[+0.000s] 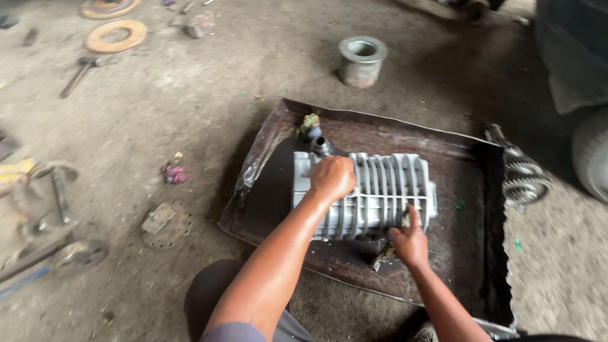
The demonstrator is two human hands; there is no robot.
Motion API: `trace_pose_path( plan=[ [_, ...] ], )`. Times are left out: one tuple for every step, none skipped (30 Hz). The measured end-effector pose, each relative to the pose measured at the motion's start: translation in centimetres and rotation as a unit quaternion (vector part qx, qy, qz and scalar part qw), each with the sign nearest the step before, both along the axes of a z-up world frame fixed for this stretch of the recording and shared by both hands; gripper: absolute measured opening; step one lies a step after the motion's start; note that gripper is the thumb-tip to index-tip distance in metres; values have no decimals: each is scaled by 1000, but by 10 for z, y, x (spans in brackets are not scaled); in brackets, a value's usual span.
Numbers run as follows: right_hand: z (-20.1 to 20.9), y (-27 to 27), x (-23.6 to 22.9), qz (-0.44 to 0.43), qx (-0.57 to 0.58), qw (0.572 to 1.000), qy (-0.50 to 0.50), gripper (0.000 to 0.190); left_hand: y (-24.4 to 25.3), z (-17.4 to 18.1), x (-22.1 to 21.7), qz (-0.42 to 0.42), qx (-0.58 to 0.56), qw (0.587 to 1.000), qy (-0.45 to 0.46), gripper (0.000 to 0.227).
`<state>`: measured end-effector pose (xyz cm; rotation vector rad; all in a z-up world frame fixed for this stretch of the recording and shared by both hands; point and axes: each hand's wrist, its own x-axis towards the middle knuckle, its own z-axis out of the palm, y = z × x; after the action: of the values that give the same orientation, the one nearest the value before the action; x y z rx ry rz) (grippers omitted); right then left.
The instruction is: The person cleans a transmission casing by hand and with a cloth while it sits in a tray on the floor of a garage.
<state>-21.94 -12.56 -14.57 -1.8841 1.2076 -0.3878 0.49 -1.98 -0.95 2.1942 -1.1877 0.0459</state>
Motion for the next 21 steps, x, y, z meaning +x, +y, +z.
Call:
trace_pose_path(
  plan=[
    [3, -5, 3, -4, 34, 999, 0, 95, -2, -1, 1, -2, 3, 1000, -1, 14],
    [4, -7, 5, 19, 1, 1000, 18, 95, -4, -1, 2, -6, 8, 1000, -4, 14],
    [4, -12, 4, 41, -32, 998, 34, 96, -4, -1, 6, -10, 13, 1000, -6, 15],
    [-1, -16, 0, 61, -66, 995, 53, 97, -4, -2, 6, -7, 28, 1000, -1, 15],
    [-9, -16, -2, 73, -71, 994, 48, 100, -4, -3, 7, -4, 43, 999, 3, 15],
    [-17, -16, -4, 80, -78, 993, 45, 103, -7, -2, 8, -6, 56, 998, 8, 16],
    [-24, -20, -3, 88, -85, 992, 41, 106, -9, -1, 9, -9, 55, 998, 5, 15],
    [-27, -30, 3, 89, -120, 988, 40, 102, -9, -1, 9, -9, 53, 999, 2, 15],
    [-26, -44, 10, 91, -154, 983, 39, 99, -9, -1, 9, -10, 52, 999, -1, 15],
    [-24, -49, 14, 94, -186, 977, 40, 95, -8, -1, 10, -9, 57, 998, 5, 15],
    [-18, -51, 17, 82, -133, 986, 58, 91, -11, 0, 12, -7, 61, 998, 11, 15],
    [-10, -54, 20, 67, -79, 992, 73, 87, -11, 0, 12, -9, 65, 998, 14, 15],
    [-2, -52, 22, 52, -26, 994, 89, 84, -9, -1, 11, -6, 59, 998, 13, 15],
    [2, -45, 23, 73, -47, 985, 147, 88, -10, 2, 12, -6, 51, 999, 10, 15],
    [4, -37, 20, 92, -67, 972, 204, 93, -10, 4, 11, -7, 42, 999, 7, 16],
    [5, -32, 18, 112, -91, 955, 258, 98, -10, 7, 10, 2, 56, 998, 15, 16],
    [1, -22, 9, 109, -111, 962, 224, 100, -10, 9, 6, 11, 69, 997, 24, 16],
    [-7, -10, -2, 110, -132, 967, 190, 102, -7, 10, 6, 25, 82, 996, 34, 17],
    [-15, -5, -5, 112, -153, 970, 155, 104, -6, 11, 8, 15, 70, 997, 21, 17],
    [-21, -11, -1, 104, -153, 969, 161, 102, -6, 10, 8, 4, 61, 998, 10, 17],
    [-25, -21, 3, 95, -153, 969, 167, 99, -6, 7, 8, -7, 53, 999, 0, 17]
  ],
)
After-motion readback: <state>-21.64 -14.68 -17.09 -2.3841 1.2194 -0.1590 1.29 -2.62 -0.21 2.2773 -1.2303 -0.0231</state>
